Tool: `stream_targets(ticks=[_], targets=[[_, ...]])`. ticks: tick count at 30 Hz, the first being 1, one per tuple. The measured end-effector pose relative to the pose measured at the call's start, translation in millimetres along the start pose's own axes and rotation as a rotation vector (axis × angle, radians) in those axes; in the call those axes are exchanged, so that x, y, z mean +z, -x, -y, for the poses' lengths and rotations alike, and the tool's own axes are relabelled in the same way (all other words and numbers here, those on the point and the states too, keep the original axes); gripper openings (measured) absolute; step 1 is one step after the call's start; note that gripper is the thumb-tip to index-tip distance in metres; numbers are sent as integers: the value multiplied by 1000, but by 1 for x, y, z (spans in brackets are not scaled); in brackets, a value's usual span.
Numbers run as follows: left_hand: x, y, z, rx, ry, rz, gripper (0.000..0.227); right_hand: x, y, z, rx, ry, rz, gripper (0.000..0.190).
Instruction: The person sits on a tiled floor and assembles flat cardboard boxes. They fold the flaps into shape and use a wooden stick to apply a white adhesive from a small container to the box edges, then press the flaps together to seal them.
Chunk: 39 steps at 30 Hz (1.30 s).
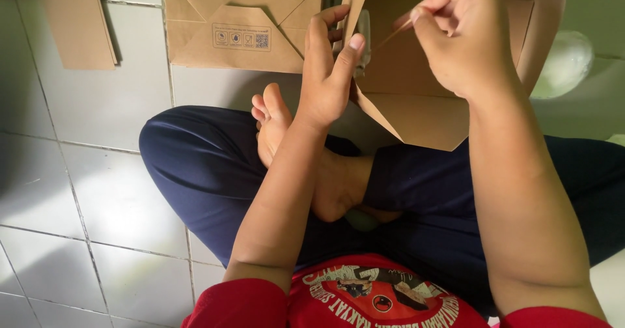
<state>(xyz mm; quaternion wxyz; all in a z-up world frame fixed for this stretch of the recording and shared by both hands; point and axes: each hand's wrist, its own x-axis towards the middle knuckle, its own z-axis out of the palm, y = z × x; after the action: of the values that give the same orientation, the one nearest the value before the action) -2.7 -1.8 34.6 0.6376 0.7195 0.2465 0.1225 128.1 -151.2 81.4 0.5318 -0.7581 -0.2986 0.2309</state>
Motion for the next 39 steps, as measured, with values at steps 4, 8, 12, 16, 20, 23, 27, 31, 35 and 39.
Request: stream_targets(ticks=[4, 8, 12, 16, 20, 23, 27, 31, 35, 39], targets=[[1, 0, 0, 19, 3, 1, 58, 5, -3, -16, -14, -57, -101, 12], [1, 0, -1, 13, -23, -3, 60, 6, -6, -20, 81, -116, -231, 14], [0, 0, -1, 13, -33, -5, 60, 5, -7, -15, 178, -154, -305, 16], [1, 0, 0, 37, -29, -6, 61, 8, -5, -11, 158, -25, -312, 19], [1, 0, 1, 23, -45, -6, 59, 11, -3, -16, -8, -125, -203, 14], [1, 0, 1, 13, -40, -6, 60, 6, -3, -13, 72, -85, -140, 16], [1, -1, 2, 30, -24, -1, 58, -2, -2, -15, 127, -50, -62, 20], [1, -1, 1, 30, -20, 1, 59, -5, -4, -19, 220, -125, -159, 17], [1, -1, 0, 17, -37, 0, 58, 0, -4, -25, 143, -179, -205, 13], [1, -1, 1, 0, -45, -1, 58, 8, -3, -24, -68, -193, -171, 15]])
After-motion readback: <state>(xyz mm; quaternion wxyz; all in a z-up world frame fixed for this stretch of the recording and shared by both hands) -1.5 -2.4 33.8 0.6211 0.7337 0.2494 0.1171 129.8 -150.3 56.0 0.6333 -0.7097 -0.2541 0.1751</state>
